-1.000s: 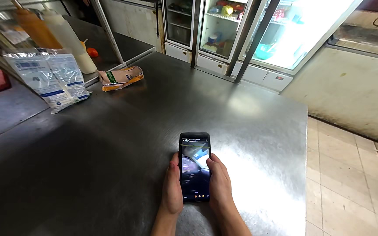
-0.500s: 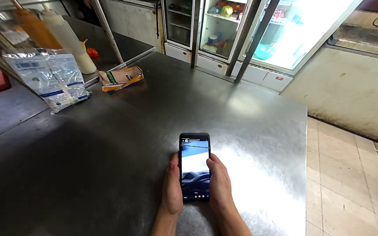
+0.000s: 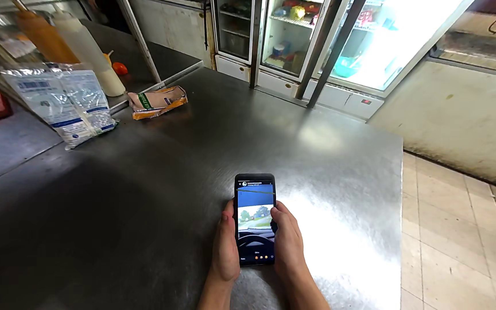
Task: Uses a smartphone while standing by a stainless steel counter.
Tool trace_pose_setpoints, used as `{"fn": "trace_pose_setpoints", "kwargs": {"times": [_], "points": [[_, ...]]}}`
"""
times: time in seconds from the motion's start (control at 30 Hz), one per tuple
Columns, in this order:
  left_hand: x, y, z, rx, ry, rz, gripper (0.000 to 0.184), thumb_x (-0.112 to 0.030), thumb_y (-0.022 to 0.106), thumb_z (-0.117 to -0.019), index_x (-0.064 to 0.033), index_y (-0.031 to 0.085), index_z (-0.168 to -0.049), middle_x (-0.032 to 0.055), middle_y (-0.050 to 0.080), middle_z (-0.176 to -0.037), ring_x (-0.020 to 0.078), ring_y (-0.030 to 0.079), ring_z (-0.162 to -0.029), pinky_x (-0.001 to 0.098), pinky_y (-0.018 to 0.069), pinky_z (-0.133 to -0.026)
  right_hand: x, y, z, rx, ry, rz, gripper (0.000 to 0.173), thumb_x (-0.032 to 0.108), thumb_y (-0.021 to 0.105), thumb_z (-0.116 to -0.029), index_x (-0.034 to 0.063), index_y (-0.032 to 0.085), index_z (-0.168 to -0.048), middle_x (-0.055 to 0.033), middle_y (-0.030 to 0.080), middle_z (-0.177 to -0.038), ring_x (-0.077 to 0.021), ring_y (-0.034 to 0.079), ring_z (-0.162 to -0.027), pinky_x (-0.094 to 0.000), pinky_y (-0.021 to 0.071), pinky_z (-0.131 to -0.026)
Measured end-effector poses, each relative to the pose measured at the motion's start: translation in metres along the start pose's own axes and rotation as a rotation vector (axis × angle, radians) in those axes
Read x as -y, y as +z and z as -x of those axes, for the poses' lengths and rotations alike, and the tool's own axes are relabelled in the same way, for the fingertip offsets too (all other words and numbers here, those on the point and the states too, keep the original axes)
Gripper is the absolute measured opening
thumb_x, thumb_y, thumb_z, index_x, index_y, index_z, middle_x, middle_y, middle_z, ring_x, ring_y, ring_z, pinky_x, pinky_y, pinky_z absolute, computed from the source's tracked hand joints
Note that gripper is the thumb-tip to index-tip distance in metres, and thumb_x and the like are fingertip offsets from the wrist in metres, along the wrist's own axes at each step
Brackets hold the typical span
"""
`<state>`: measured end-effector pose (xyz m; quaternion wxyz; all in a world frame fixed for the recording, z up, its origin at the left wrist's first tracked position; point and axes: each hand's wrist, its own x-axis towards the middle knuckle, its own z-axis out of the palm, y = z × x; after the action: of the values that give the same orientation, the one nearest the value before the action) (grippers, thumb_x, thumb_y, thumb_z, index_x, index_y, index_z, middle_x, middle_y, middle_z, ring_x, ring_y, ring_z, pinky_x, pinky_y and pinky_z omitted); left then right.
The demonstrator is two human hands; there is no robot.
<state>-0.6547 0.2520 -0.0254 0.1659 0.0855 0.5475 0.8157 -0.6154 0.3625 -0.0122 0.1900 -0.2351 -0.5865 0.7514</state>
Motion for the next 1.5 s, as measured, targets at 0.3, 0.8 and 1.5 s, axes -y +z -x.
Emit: {"fn": "trace_pose_setpoints", "kwargs": {"times": [0.3, 0.8, 1.5], "points": [[0.0001, -0.0002, -0.0003, 0.008, -0.005, 0.027, 0.103, -0.085, 0.037, -0.0860, -0.0032, 0.039, -0.149, 0.0113, 0.064, -0.131, 0.0186, 0.063, -0.120, 0.0364, 0.0525, -0.102, -0.0009, -0.0004, 0.0001, 0.018, 0.019, -0.032, 0.038, 0.022, 0.034, -0.0994, 0.0075, 0.070, -0.105, -0.0063, 0.070, -0.088, -0.0146, 0.068, -0.083, -0.0329, 0.0573, -0.075], [0.0003, -0.0006, -0.0012, 0.014, -0.004, 0.016, 0.102, -0.085, 0.038, -0.0859, -0.0047, 0.041, -0.148, 0.0104, 0.064, -0.129, 0.0176, 0.063, -0.118, 0.0359, 0.0534, -0.100, -0.0008, -0.0001, 0.0004, 0.019, 0.024, -0.046, 0.039, 0.022, 0.033, -0.1000, 0.0080, 0.069, -0.103, -0.0055, 0.069, -0.084, -0.0130, 0.068, -0.079, -0.0309, 0.0569, -0.071], [0.0011, -0.0009, -0.0006, -0.026, -0.002, -0.031, 0.099, -0.083, 0.035, -0.0885, -0.0055, 0.041, -0.150, 0.0094, 0.061, -0.137, 0.0163, 0.057, -0.127, 0.0355, 0.0469, -0.109, -0.0003, 0.0008, 0.0005, -0.007, 0.021, -0.012, 0.039, 0.021, 0.033, -0.1003, 0.0083, 0.070, -0.106, -0.0046, 0.070, -0.089, -0.0121, 0.068, -0.085, -0.0306, 0.0561, -0.077]]}}
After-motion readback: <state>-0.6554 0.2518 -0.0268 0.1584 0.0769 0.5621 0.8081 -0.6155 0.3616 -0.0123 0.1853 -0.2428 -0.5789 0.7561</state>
